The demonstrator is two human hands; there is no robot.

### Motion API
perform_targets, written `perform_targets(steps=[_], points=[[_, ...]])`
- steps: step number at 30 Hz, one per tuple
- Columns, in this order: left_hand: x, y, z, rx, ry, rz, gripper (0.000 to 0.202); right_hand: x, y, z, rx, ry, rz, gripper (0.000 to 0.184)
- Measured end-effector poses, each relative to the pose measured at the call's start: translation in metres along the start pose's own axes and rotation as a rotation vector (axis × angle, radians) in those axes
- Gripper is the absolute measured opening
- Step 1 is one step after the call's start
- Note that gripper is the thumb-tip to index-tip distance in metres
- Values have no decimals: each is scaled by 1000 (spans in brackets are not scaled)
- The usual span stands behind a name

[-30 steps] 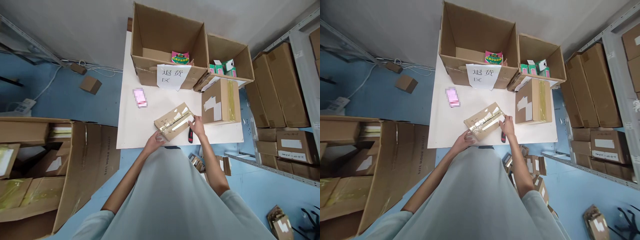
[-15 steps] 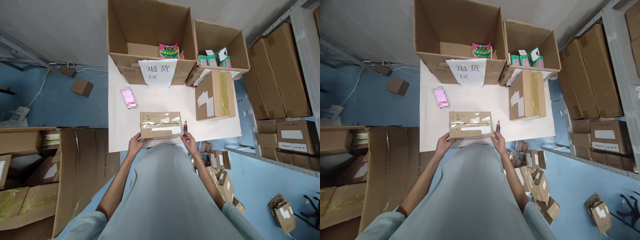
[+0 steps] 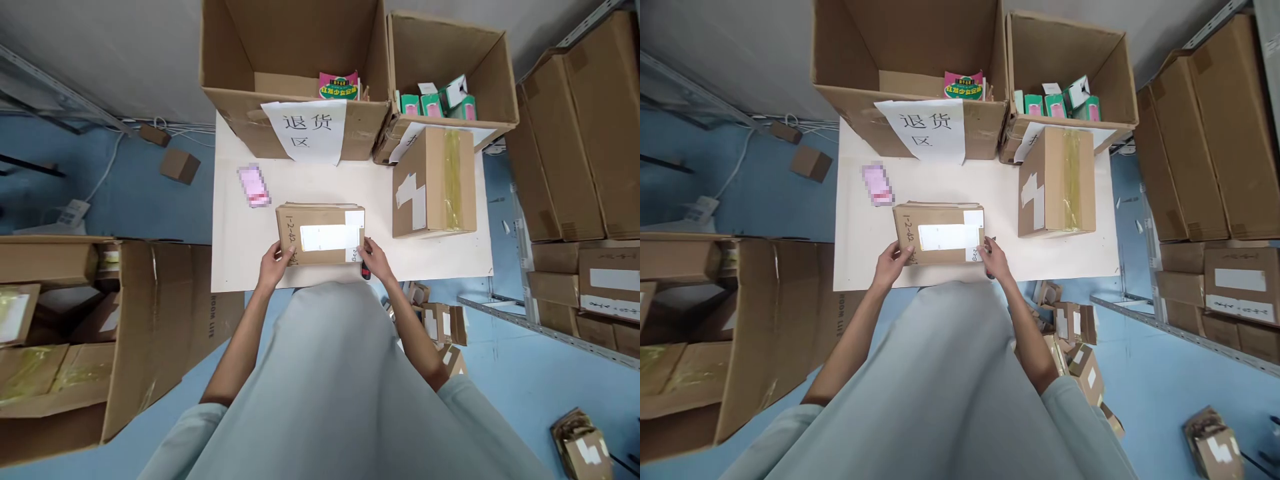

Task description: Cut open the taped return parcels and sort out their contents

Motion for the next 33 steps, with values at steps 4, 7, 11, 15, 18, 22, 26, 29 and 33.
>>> perform_targets(steps=[4,7,11,15,18,22,26,29,33], points=[[5,-10,-10,-97,61,17,63,9,-8,6,5,-80,-72,60],[7,-14,-9,-89,95,22,56,8,-9,4,-2,-118,-76,57],[9,-21,-5,-63,106,11,53,0,-9,4,17,-141,-46,59],[12,-34,-11,-93,74,11,53,-6,-21,5,39,-67,-35,62],[13,-44,-17,-100,34,6,58,-7,-36,4,63,15,-49,65],[6,-52,-15,-70,6,38,69,-14,-50,-4,44,93,-34,74],[-5,-55,11,62,-48,90,77,-36,-50,-24,-18,131,45,82],[-9,-53,37,159,-80,117,72,-53,-40,-41,-75,140,83,80],[-4,-42,48,185,-60,114,65,-54,-22,-47,-132,143,52,80]])
Point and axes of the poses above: each hand's wrist, its own y-axis towards the middle knuckle, its own x-axis out of the palm, z = x × y, the point moved 5 cm from there along y, towards the middle knuckle, and after that the axes turned 2 degrees about x, right-handed, at the moved point
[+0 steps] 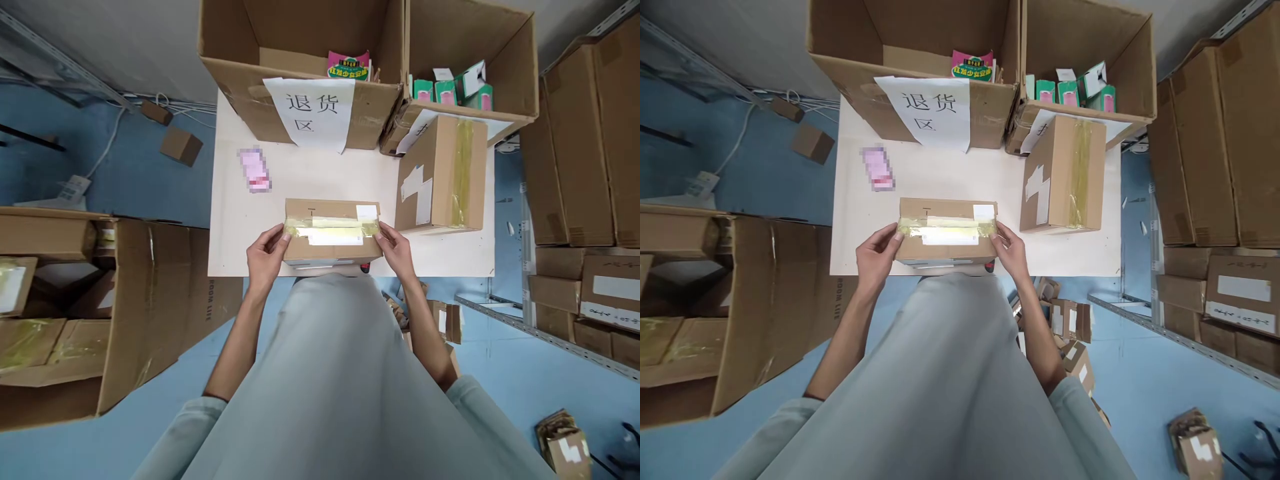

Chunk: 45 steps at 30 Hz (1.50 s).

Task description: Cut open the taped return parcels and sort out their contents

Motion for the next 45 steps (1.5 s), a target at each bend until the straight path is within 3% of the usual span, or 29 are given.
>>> perform_targets(steps=[6,10,15,19,22,26,33,36,45], points=[[6,3,-35,-124,69,-61,68,19,-2,33,99,-33,-82,86],[6,-3,-42,-122,34,-72,73,21,-13,43,86,-27,-93,88],[7,-10,-40,-107,15,-131,89,20,-26,57,188,15,-115,119],[11,-21,-55,-140,65,-273,109,24,-38,71,220,28,-216,131],[17,-28,-76,-238,80,-268,96,30,-43,86,232,-15,-264,118],[23,-28,-89,-284,63,-158,77,31,-39,95,202,-72,-199,89],[6,-15,-55,-77,35,-97,71,11,-15,46,37,-52,-106,76],[2,-7,-46,-51,37,-81,72,12,-3,33,7,-77,-94,68],[13,0,-64,-144,93,-91,74,37,12,64,74,-146,-38,70]])
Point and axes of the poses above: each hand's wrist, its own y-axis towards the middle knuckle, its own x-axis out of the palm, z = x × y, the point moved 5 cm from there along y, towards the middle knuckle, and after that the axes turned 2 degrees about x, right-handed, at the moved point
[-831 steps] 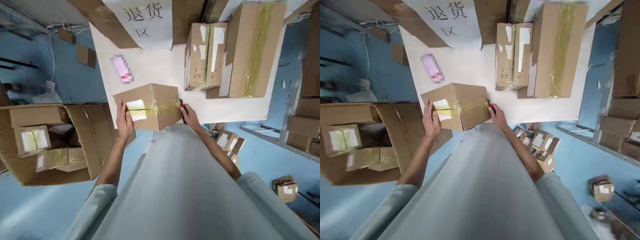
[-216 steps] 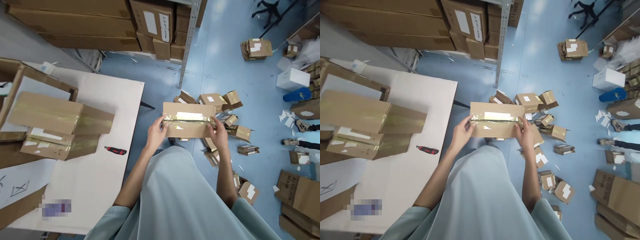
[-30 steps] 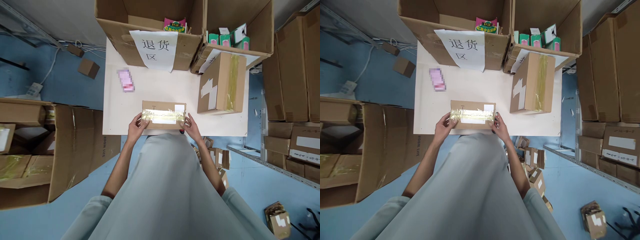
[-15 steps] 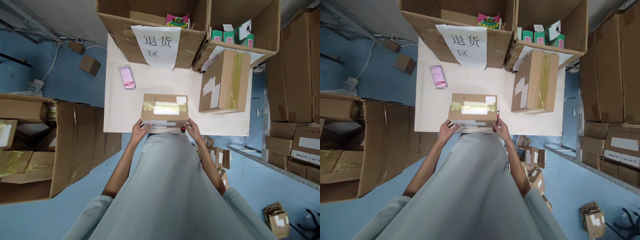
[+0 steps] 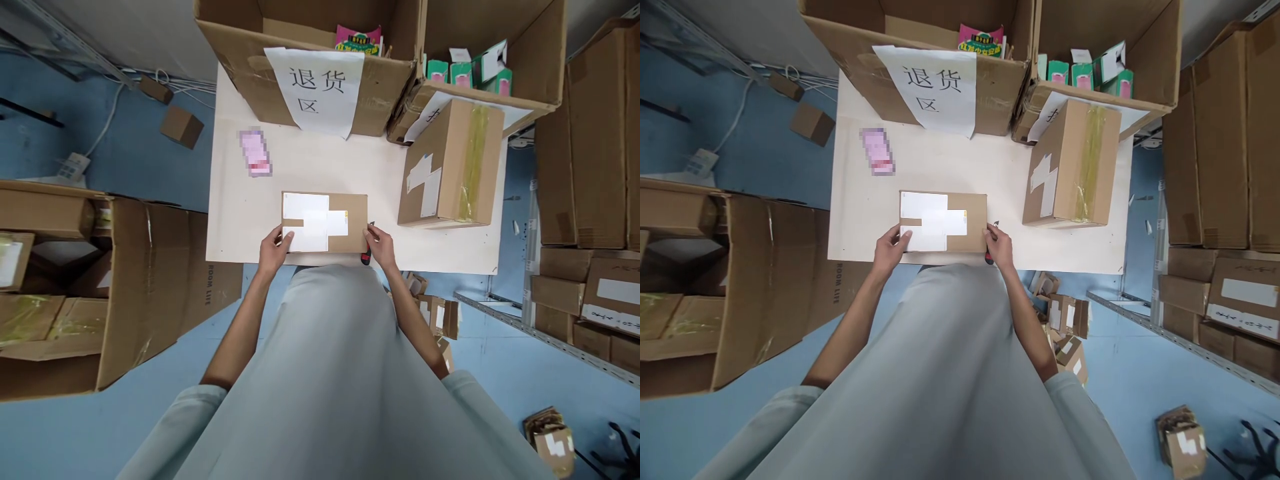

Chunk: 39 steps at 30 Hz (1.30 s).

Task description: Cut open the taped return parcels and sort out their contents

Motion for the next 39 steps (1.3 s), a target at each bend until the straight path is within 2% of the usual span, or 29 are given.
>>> perform_targets(steps=[5,9,12,15,17,20,24,27,32,35,39], points=[[7,-11,18,33,22,-8,74,-9,0,11,19,23,23,76],[17,-30,54,156,64,-28,75,-34,-1,31,105,69,65,85],[30,-49,90,274,125,-125,66,-56,-5,49,207,84,156,89],[44,-69,119,339,219,-237,58,-70,-10,60,258,106,239,87],[51,-79,130,341,272,-287,58,-74,-14,63,262,105,272,85],[57,-84,134,335,307,-313,59,-73,-18,64,267,111,283,83],[53,-77,127,368,300,-258,57,-68,-20,62,270,127,283,84],[44,-65,110,324,229,-187,58,-62,-18,58,251,102,272,84],[26,-39,69,151,19,-97,56,-46,-17,43,157,57,230,74],[13,-21,43,92,-29,-105,57,-31,-19,31,98,-7,207,68],[-9,-2,10,33,-10,-132,69,-6,-26,11,3,-121,232,58]])
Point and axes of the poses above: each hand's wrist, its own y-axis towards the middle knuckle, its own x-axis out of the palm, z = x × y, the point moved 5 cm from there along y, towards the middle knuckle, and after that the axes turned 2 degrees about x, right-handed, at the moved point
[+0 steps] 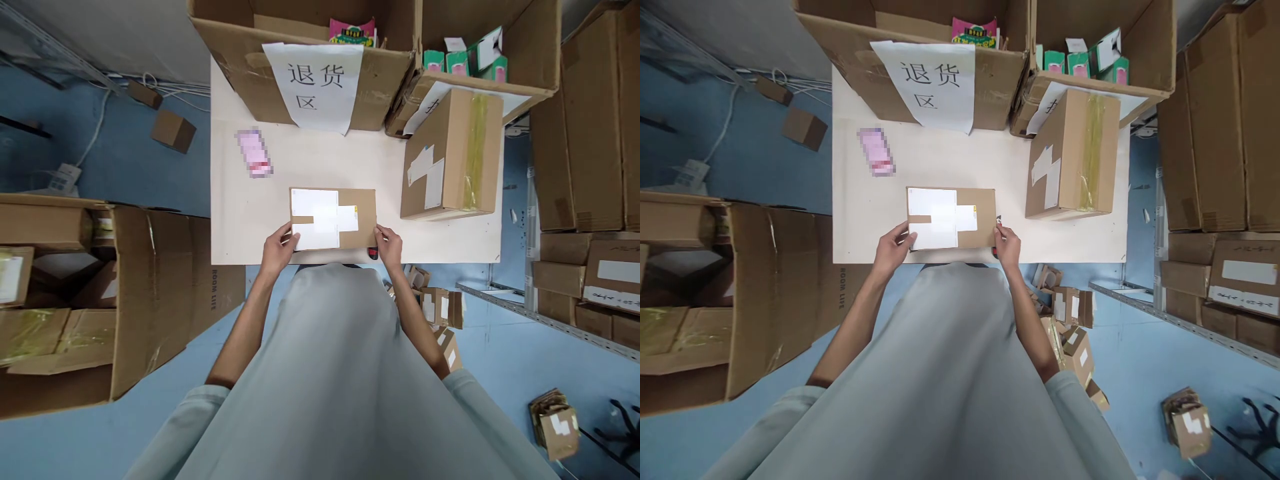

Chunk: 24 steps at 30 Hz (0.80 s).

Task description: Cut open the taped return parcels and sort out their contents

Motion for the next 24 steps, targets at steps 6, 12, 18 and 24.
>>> perform_targets(steps=[6,12,18,24], points=[[-28,0,-41,-39,-104,14,87,21,-28,-46,-114,-84,62,51],[-69,-4,-74,-124,-71,201,91,61,-71,-134,-306,-262,-5,37],[-98,9,-82,-247,-28,179,91,91,-90,-168,-282,-342,-40,39],[-83,26,-63,-235,-71,-73,85,49,-77,-121,-91,-141,51,50]])
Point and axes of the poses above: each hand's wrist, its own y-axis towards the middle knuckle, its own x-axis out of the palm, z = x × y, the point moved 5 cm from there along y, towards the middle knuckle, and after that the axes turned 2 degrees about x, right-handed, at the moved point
